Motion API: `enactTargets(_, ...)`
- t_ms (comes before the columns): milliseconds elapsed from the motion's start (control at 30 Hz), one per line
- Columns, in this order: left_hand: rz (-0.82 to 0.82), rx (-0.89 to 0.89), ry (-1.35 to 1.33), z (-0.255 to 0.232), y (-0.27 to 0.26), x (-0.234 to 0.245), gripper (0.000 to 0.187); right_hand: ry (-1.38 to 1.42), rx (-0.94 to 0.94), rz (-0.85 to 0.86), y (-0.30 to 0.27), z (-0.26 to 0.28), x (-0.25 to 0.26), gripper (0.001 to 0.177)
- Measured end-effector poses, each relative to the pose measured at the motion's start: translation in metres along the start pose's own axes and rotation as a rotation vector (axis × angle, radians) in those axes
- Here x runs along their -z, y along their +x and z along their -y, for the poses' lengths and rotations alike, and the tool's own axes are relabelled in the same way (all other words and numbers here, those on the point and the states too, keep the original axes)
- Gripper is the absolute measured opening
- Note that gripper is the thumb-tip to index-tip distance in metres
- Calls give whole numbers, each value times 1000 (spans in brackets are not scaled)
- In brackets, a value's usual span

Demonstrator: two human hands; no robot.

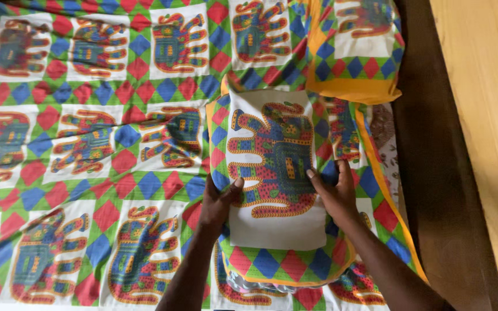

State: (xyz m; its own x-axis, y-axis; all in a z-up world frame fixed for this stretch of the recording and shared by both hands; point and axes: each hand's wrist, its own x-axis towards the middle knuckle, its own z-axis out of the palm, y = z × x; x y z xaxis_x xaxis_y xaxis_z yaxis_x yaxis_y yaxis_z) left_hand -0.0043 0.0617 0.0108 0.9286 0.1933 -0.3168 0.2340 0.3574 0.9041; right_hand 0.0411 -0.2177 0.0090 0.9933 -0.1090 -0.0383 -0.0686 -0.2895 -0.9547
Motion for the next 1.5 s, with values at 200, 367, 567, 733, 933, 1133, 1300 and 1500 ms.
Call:
enactTargets(200,-63,34,117,-30,4,72,54,-116,94,27,-10,6,-69,38)
enactTargets(367,-50,-16,75,-50,2,117,58,-72,173,74,-19,13,-117,30)
enactTargets(567,-88,58,91,-67,6,166,61,-94,267,146,-22,11,-163,25)
enactTargets(733,-57,-22,34,-67,20,208,62,-106,270,127,-25,18,-207,17)
enactTargets(933,-62,4,111,-78,45,255,61,-185,298,111,-23,20,-258,25)
enactTargets(1133,-36,-46,116,-68,82,303,46,-225,410,61,-9,27,-308,25)
enactTargets(1300,-29,-26,158,-65,111,335,30,-277,529,76,15,27,-341,24)
enactTargets(1500,-19,-99,192,-79,148,349,26,-351,490,100,41,19,-369,21)
